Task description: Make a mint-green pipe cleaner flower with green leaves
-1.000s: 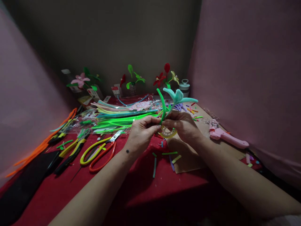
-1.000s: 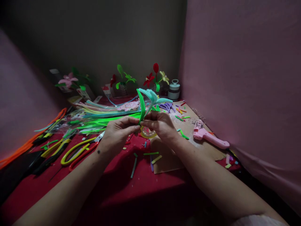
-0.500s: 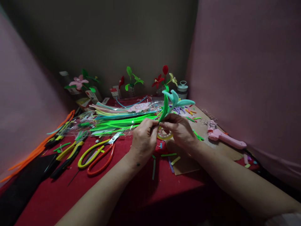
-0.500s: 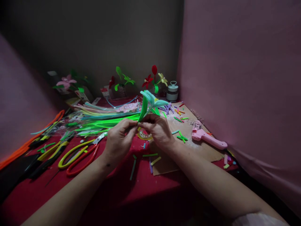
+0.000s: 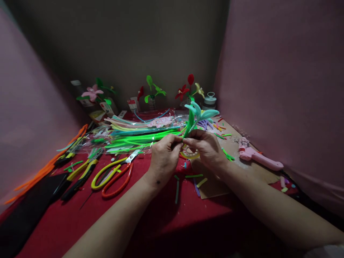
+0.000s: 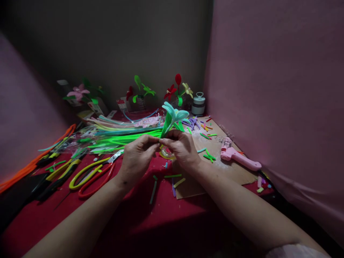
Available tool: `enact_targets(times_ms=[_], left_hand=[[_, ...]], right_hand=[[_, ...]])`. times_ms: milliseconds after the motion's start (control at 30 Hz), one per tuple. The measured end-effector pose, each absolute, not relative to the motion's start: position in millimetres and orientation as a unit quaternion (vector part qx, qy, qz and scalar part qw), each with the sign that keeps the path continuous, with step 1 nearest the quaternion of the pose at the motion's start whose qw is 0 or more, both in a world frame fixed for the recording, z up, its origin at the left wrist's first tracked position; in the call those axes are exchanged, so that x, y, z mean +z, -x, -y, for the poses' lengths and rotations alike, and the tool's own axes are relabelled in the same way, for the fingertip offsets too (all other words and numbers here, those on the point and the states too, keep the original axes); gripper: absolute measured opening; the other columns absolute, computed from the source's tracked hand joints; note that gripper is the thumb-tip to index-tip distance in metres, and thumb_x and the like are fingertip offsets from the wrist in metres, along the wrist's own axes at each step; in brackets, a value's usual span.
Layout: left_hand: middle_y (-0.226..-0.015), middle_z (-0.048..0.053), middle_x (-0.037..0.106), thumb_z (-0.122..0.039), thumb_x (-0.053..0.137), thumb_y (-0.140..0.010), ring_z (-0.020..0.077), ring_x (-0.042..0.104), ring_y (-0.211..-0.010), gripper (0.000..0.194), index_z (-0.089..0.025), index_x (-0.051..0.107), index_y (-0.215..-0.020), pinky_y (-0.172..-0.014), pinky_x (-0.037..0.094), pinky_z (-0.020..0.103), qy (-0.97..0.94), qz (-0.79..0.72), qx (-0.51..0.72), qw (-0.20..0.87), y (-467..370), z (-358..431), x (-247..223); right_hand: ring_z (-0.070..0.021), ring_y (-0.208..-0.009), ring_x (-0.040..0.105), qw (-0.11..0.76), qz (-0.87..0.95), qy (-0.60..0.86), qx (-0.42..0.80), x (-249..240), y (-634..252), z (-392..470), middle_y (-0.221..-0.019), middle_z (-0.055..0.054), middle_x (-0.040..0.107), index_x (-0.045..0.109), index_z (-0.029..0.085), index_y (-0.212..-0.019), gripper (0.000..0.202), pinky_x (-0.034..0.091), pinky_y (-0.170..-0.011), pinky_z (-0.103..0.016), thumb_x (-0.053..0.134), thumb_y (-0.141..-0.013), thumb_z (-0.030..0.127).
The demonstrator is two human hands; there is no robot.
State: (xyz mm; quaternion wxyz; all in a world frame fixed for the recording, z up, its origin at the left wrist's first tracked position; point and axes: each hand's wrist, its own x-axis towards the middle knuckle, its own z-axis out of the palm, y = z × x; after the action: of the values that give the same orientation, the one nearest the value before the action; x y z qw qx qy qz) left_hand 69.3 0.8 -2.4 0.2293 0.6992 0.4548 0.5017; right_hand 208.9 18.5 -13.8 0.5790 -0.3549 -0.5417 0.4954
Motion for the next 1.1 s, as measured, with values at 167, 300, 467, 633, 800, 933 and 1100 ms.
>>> enact_targets(times_ms=[167,300,467,633,800,933,1100], left_hand=[[-0.074,0.002,0.064,-0.015,0.055,-0.076,0.0138,0.058,-0.069,0.008,-0.018,0.063,-0.076,-0.067,0.045,0.025,-0.716,-0.436,0.515,0.181,-70,-2,-7],[-0.069,0.000,0.061,-0.015,0.056,-0.075,0.0114,0.054,-0.065,0.006,-0.017,0.062,-0.075,-0.063,0.043,0.023,-0.677,-0.417,0.545,0.267,-69,-4,-4],[-0.058,-0.004,0.056,-0.015,0.065,-0.065,0.0068,0.047,-0.052,0.005,-0.015,0.063,-0.070,-0.051,0.038,0.019,-0.583,-0.387,0.569,0.433,-68,-4,7],[-0.052,-0.005,0.054,-0.011,0.068,-0.061,0.0048,0.044,-0.047,0.007,-0.014,0.063,-0.066,-0.047,0.034,0.017,-0.547,-0.365,0.581,0.480,-68,-5,9],[-0.051,-0.004,0.055,-0.010,0.066,-0.063,0.0048,0.046,-0.046,0.006,-0.013,0.064,-0.067,-0.047,0.034,0.018,-0.541,-0.360,0.577,0.495,-67,-6,8],[-0.050,-0.003,0.056,-0.010,0.067,-0.061,0.0054,0.047,-0.045,0.007,-0.013,0.064,-0.066,-0.046,0.035,0.018,-0.515,-0.345,0.581,0.527,-67,-4,10],[-0.048,-0.002,0.056,-0.011,0.071,-0.055,0.0060,0.047,-0.042,0.011,-0.012,0.062,-0.062,-0.045,0.035,0.019,-0.491,-0.332,0.549,0.590,-65,-5,13]], right_hand=[[-0.0067,-0.049,0.042,0.578,0.528,0.345,0.518,-11,-208,-17,-0.057,0.004,0.053,0.064,0.015,-0.069,0.019,0.031,-0.048,-0.022,0.074,-0.063,0.030],[-0.0074,-0.050,0.045,0.572,0.527,0.346,0.525,-4,-207,-15,-0.059,0.002,0.059,0.067,0.015,-0.069,0.015,0.034,-0.049,-0.022,0.074,-0.061,0.026],[-0.0122,-0.060,0.055,0.571,0.521,0.321,0.547,0,-210,-15,-0.069,0.000,0.067,0.071,0.019,-0.073,0.017,0.045,-0.061,-0.028,0.076,-0.057,0.021],[-0.0143,-0.064,0.057,0.559,0.539,0.333,0.534,2,-214,-17,-0.067,-0.001,0.066,0.071,0.018,-0.066,0.015,0.046,-0.066,-0.031,0.078,-0.053,0.022],[-0.0124,-0.063,0.056,0.562,0.557,0.352,0.500,5,-214,-14,-0.066,0.000,0.065,0.071,0.016,-0.069,0.014,0.045,-0.064,-0.029,0.076,-0.056,0.021],[-0.0135,-0.065,0.060,0.548,0.547,0.301,0.556,3,-214,-16,-0.069,0.000,0.068,0.073,0.020,-0.074,0.017,0.048,-0.069,-0.031,0.077,-0.058,0.022],[-0.0156,-0.064,0.062,0.554,0.554,0.290,0.550,-3,-215,-20,-0.068,0.000,0.069,0.073,0.021,-0.072,0.016,0.050,-0.068,-0.033,0.078,-0.058,0.026]])
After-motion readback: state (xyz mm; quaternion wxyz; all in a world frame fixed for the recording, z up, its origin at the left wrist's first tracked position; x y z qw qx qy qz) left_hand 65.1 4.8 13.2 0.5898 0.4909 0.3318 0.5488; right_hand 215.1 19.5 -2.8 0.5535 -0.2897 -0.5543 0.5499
